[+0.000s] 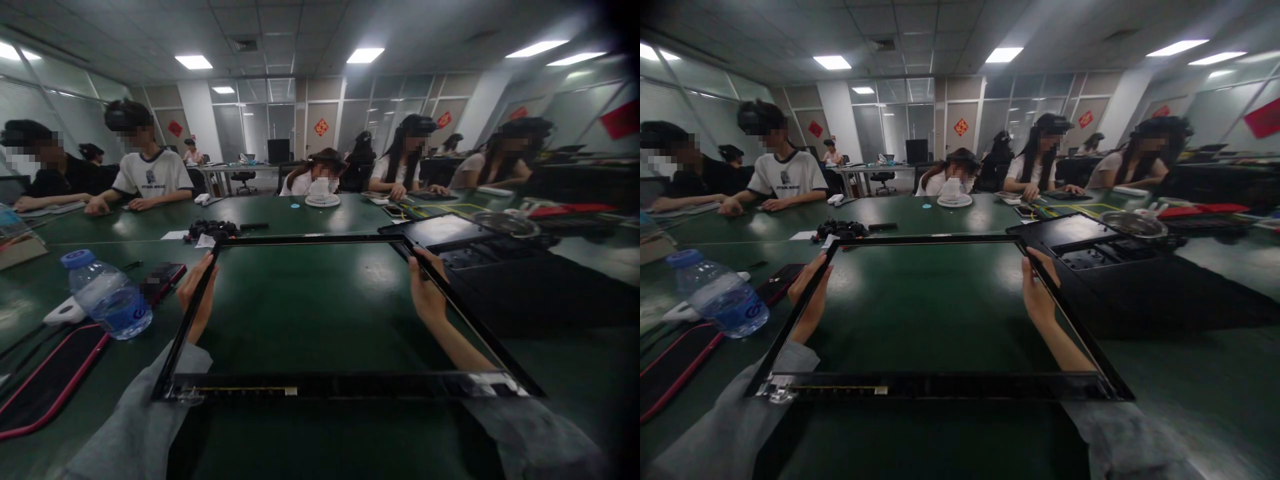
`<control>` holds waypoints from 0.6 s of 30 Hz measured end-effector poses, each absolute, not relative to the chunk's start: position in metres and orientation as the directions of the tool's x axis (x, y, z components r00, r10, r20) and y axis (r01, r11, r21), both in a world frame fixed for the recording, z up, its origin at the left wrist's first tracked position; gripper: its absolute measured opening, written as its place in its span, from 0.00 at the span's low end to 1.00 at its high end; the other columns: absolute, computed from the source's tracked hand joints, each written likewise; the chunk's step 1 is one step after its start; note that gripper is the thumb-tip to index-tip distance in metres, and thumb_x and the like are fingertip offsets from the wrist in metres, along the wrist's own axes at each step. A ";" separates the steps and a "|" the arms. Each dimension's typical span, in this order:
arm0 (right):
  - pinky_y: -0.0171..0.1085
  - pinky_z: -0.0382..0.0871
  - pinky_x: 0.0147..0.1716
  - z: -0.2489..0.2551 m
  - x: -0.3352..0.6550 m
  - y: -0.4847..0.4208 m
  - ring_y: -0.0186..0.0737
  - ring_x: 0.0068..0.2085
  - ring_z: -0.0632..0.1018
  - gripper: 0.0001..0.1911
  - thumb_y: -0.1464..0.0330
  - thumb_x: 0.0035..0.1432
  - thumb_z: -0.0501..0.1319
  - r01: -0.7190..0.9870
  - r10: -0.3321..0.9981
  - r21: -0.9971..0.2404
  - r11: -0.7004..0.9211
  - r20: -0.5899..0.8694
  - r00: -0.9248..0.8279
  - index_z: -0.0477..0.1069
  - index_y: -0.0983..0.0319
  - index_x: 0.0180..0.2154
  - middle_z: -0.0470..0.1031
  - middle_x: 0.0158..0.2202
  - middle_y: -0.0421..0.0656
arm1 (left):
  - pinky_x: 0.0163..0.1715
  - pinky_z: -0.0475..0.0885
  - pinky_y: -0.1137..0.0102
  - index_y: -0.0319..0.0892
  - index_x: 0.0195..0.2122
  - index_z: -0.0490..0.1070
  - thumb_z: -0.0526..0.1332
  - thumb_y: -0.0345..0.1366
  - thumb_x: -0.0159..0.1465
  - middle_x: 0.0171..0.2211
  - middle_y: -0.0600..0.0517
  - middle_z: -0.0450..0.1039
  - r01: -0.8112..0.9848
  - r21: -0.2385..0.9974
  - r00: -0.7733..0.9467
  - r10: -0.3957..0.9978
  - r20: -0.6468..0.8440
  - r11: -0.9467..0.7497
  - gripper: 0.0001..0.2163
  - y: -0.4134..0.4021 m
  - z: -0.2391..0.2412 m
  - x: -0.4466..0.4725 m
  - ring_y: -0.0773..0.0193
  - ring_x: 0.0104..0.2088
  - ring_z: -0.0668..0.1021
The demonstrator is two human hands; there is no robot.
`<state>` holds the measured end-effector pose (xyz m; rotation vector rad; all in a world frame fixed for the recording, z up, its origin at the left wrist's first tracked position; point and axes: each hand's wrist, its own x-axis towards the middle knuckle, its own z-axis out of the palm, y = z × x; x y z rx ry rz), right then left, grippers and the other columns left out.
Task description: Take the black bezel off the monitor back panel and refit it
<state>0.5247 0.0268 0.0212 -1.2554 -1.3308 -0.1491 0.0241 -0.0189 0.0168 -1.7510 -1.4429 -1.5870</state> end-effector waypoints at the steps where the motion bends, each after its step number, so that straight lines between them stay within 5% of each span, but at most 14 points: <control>1: 0.49 0.71 0.51 0.022 0.524 0.026 0.49 0.52 0.75 0.25 0.52 0.68 0.52 0.707 0.546 -0.584 0.398 0.771 0.329 0.71 0.61 0.55 0.73 0.54 0.53 | 0.62 0.71 0.55 0.42 0.59 0.70 0.58 0.39 0.72 0.60 0.46 0.74 0.846 0.341 -0.152 0.427 0.891 -0.410 0.17 -0.019 0.017 0.023 0.56 0.59 0.77; 18: 0.52 0.73 0.47 0.010 0.535 0.038 0.50 0.47 0.75 0.30 0.47 0.67 0.48 0.714 0.619 -0.624 0.317 0.707 0.343 0.67 0.59 0.58 0.71 0.54 0.53 | 0.62 0.70 0.56 0.46 0.63 0.66 0.53 0.44 0.73 0.63 0.48 0.71 0.886 0.378 -0.159 0.591 0.791 -0.268 0.19 -0.021 0.015 0.025 0.58 0.62 0.74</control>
